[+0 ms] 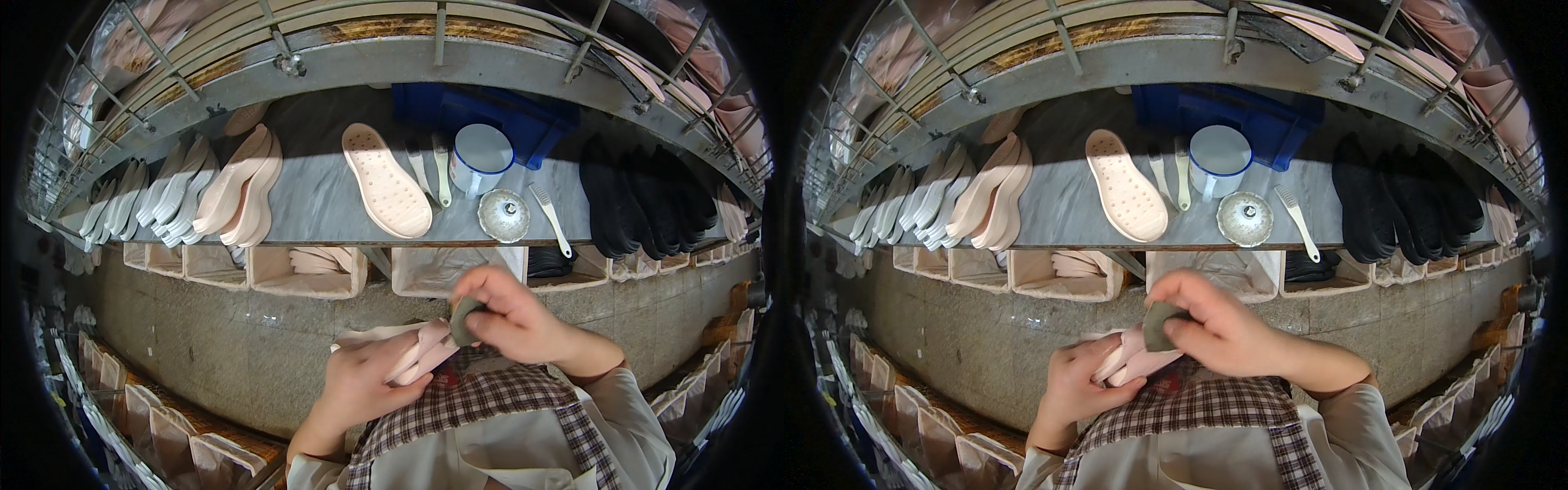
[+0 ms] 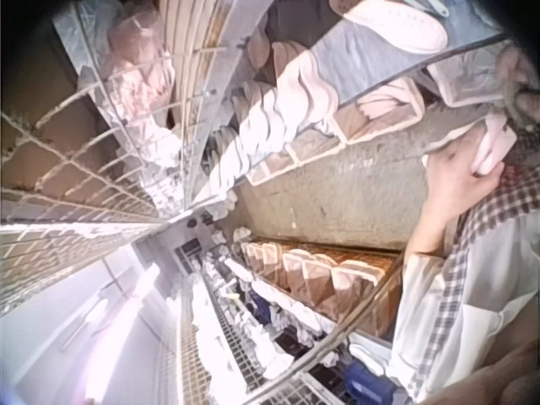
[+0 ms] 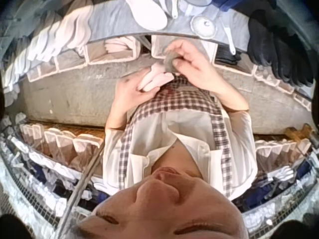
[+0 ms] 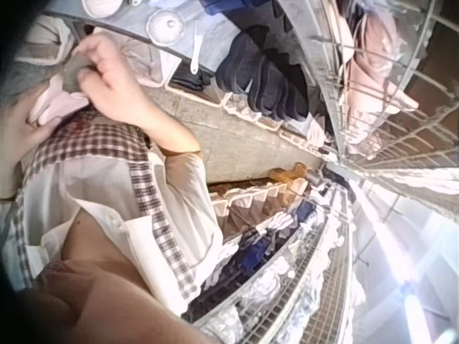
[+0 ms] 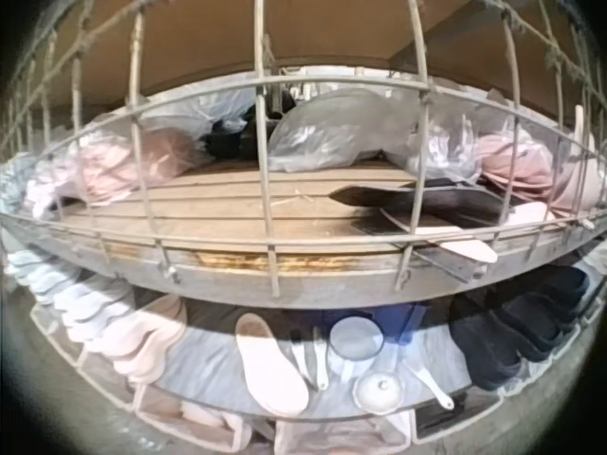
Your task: The person picks up pink slippers from a shelf, uses a brush to scrub the soles and edges, and places them back on the shelf. The person also handles black slippers and a white container during the process.
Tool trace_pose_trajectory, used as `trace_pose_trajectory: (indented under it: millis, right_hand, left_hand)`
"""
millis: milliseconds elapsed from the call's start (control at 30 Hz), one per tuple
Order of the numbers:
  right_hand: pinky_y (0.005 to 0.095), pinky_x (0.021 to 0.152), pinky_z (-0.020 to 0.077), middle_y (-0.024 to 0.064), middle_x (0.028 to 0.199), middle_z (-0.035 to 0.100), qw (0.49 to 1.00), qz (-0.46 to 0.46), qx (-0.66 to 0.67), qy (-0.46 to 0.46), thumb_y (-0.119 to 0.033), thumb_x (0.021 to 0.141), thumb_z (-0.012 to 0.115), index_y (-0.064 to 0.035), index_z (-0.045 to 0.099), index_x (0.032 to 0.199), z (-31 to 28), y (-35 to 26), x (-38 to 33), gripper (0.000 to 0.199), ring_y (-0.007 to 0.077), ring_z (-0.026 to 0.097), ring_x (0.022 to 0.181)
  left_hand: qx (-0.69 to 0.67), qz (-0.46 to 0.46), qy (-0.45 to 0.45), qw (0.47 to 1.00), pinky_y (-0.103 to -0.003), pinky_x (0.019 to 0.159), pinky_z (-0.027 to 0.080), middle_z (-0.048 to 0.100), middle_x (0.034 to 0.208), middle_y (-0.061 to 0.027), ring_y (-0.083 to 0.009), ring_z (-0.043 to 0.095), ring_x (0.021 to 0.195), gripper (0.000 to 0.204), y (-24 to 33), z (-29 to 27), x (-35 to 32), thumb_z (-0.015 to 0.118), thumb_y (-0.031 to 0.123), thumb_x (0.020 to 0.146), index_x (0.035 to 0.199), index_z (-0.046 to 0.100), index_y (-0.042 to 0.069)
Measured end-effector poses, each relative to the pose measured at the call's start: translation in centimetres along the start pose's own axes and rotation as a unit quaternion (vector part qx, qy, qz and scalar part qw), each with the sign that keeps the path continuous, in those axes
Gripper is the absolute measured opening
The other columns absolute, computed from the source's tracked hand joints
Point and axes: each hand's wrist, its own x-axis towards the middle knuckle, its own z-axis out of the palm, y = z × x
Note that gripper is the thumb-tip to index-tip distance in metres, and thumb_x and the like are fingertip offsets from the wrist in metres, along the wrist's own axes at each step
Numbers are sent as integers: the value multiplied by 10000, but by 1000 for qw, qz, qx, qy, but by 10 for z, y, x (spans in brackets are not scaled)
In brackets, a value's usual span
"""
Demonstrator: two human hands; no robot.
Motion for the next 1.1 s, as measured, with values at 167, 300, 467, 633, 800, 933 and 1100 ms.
trace_pose_trajectory:
  millis: [167,300,467,633,800,933,1100]
  right_hand:
    - [311,735,446,104,946,523,959,-139,-246,24,-133,817,675,-21,530,982,12,2,2,247,234,547,849]
    - [326,737,448,115,932,513,951,-154,-268,32,-111,802,682,-7,524,941,16,5,6,235,264,539,834]
    - [315,746,454,104,917,565,957,-116,-262,49,-74,790,689,-20,513,882,19,9,7,205,235,571,837]
    - [325,671,468,103,843,573,966,-137,-220,18,-81,804,661,-14,504,882,16,13,8,188,250,584,767]
    - [316,642,474,99,829,586,962,-115,-240,59,-80,804,660,-18,503,880,19,14,6,186,245,593,726]
    - [318,633,478,103,819,600,972,-117,-203,27,-71,804,654,-22,517,870,18,12,5,161,248,603,724]
    - [291,642,479,99,819,616,935,-94,-314,139,-54,802,660,-23,517,842,2,8,16,151,215,615,742]
  left_hand:
    - [18,-27,-18,999,-330,628,538,671,838,-113,-267,668,692,490,7,0,-4,828,189,572,986,630,17]
    - [34,-12,-14,999,-332,611,533,667,822,-105,-267,662,675,482,8,2,-4,821,186,575,986,630,25]
    - [65,3,-22,998,-333,590,520,654,772,-78,-260,649,644,459,12,4,-4,816,184,569,959,627,32]
    - [57,30,-13,998,-341,537,511,656,798,-86,-249,645,621,456,12,5,-2,770,146,613,1016,588,39]
    - [70,26,-29,997,-340,528,502,651,796,-88,-254,635,605,428,15,5,-1,769,141,615,988,583,41]
    - [70,18,-28,997,-335,536,499,643,761,-74,-248,629,597,438,16,7,-1,785,151,591,970,594,42]
    - [61,24,-16,998,-328,567,505,638,718,-57,-233,635,611,468,15,10,-2,812,167,554,961,618,41]
